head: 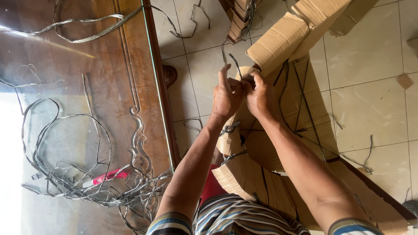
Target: The person ties strips of material around stacked cardboard pieces to form a curved structure. They repeatedly pick up strips, wrap them around the cardboard, and tie knots to secure the pieces together.
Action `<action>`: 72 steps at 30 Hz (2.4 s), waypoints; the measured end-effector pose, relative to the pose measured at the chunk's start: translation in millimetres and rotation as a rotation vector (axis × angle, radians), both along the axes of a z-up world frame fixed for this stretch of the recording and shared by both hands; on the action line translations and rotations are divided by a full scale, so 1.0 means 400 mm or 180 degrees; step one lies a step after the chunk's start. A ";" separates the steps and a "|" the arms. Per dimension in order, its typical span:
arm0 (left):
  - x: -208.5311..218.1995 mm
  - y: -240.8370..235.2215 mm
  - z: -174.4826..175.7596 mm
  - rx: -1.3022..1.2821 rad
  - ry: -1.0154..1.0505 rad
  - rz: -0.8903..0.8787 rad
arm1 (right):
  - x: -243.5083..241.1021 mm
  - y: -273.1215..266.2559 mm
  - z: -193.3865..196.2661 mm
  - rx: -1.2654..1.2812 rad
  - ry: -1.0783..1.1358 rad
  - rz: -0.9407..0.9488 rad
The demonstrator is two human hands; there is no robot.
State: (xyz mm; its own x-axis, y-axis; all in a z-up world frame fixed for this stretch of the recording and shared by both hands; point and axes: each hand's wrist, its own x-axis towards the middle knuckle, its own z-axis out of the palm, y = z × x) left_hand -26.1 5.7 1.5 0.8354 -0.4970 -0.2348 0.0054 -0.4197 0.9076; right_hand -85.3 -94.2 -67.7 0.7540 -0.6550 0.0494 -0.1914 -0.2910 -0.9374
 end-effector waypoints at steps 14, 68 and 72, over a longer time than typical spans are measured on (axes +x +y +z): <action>-0.011 0.010 -0.240 0.0528 -0.2267 -0.0179 | -0.016 -0.029 0.133 -0.1627 0.0818 0.1178; -0.053 -0.023 -0.059 0.2023 0.0273 -0.0558 | -1.156 0.038 0.236 -0.0570 0.3960 -0.2622; -0.036 -0.031 -0.033 0.2110 0.0767 -0.0660 | -1.482 0.055 -0.006 -0.1119 0.2728 -0.0185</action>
